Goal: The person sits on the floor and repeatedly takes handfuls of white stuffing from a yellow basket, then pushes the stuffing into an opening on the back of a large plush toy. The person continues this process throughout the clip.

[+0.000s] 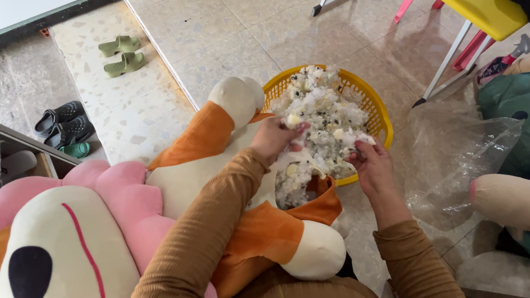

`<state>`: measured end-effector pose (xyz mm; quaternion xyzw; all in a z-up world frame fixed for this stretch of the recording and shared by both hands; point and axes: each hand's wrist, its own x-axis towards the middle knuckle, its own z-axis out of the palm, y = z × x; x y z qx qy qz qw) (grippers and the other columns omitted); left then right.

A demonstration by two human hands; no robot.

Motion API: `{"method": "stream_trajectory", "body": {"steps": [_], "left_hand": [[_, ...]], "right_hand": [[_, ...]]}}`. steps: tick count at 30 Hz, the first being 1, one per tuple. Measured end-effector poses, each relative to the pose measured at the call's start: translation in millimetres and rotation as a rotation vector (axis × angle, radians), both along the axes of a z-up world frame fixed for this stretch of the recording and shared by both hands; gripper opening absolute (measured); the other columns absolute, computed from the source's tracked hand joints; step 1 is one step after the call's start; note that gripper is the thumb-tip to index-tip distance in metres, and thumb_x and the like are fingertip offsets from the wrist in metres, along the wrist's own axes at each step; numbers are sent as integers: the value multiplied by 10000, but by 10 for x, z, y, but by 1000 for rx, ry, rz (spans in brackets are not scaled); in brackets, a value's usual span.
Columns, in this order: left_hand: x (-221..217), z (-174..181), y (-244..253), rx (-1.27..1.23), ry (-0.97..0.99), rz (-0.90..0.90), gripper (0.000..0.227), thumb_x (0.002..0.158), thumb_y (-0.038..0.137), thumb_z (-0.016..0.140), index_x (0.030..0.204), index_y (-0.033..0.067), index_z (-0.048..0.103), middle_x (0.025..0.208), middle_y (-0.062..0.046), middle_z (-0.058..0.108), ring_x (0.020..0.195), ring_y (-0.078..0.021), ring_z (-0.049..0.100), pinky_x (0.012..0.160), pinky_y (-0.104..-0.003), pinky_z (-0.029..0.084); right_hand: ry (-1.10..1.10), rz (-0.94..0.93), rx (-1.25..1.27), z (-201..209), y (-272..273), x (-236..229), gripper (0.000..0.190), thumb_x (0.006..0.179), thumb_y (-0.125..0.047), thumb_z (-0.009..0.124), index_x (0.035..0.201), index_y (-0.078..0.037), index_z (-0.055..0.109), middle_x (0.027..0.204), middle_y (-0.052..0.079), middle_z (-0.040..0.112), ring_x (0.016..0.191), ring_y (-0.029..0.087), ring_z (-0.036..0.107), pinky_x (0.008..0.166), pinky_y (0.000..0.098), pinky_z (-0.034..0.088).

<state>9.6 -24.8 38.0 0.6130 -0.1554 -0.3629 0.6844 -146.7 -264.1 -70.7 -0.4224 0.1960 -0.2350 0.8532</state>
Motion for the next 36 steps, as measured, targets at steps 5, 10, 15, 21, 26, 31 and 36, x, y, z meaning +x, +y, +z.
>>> {"method": "stream_trajectory", "body": {"steps": [5, 10, 15, 21, 26, 31, 36], "left_hand": [[150, 222, -261, -201, 201, 5, 213, 970, 47, 615, 1124, -77, 696, 1055, -156, 761, 686, -133, 675, 496, -230, 501], [204, 108, -503, -318, 230, 17, 198, 974, -6, 608, 1137, -88, 687, 1126, -131, 739, 725, -134, 675, 501, -229, 489], [329, -206, -910, -155, 209, 121, 451, 904, 112, 706, 1268, -151, 656, 1341, -162, 738, 1029, -243, 751, 772, -324, 620], [400, -401, -1296, 328, -44, -200, 1227, 782, 704, 651, 1641, 129, -11, 1685, -194, 177, 1546, -365, 220, 1186, -586, 296], [433, -444, -1254, 243, -95, -207, 1118, 837, 791, 484, 1654, 128, 105, 1694, -172, 198, 1554, -337, 199, 1201, -521, 242], [406, -300, -783, 352, -581, -255, 768, 876, 621, 639, 1376, 40, 591, 1351, -184, 645, 1236, -285, 627, 1056, -384, 489], [42, -68, 4, 771, -867, -494, 397, 779, 434, 833, 976, 90, 806, 898, -154, 791, 841, -282, 761, 811, -398, 581]], "right_hand": [[-32, -7, 9, -32, -82, 10, 165, 985, -40, 642, 1145, -60, 675, 945, 31, 694, 734, 140, 644, 731, 361, 619], [11, -41, -66, -181, -131, 95, 194, 963, -15, 636, 1150, -54, 669, 936, 37, 711, 725, 157, 649, 697, 360, 616], [221, -69, -603, -510, -197, 266, 276, 968, -52, 682, 1244, -44, 661, 1098, 130, 659, 841, 224, 683, 727, 327, 584], [376, 177, -1369, -543, -390, 473, 773, 918, -191, 739, 1600, -205, 374, 1701, 190, 133, 1547, 429, 211, 1190, 521, 308], [766, 390, -1562, -256, -322, 468, 877, 932, -268, 750, 1652, -338, 254, 1737, 68, -68, 1548, 448, 25, 1252, 519, 145], [401, 214, -1294, 123, -3, 246, 576, 896, -181, 766, 1437, -168, 569, 1489, 151, 454, 1269, 324, 525, 996, 419, 502], [285, 452, -1047, 589, 596, -103, 332, 921, -137, 774, 1249, -112, 723, 1077, 71, 722, 818, 154, 711, 704, 295, 575]]}}
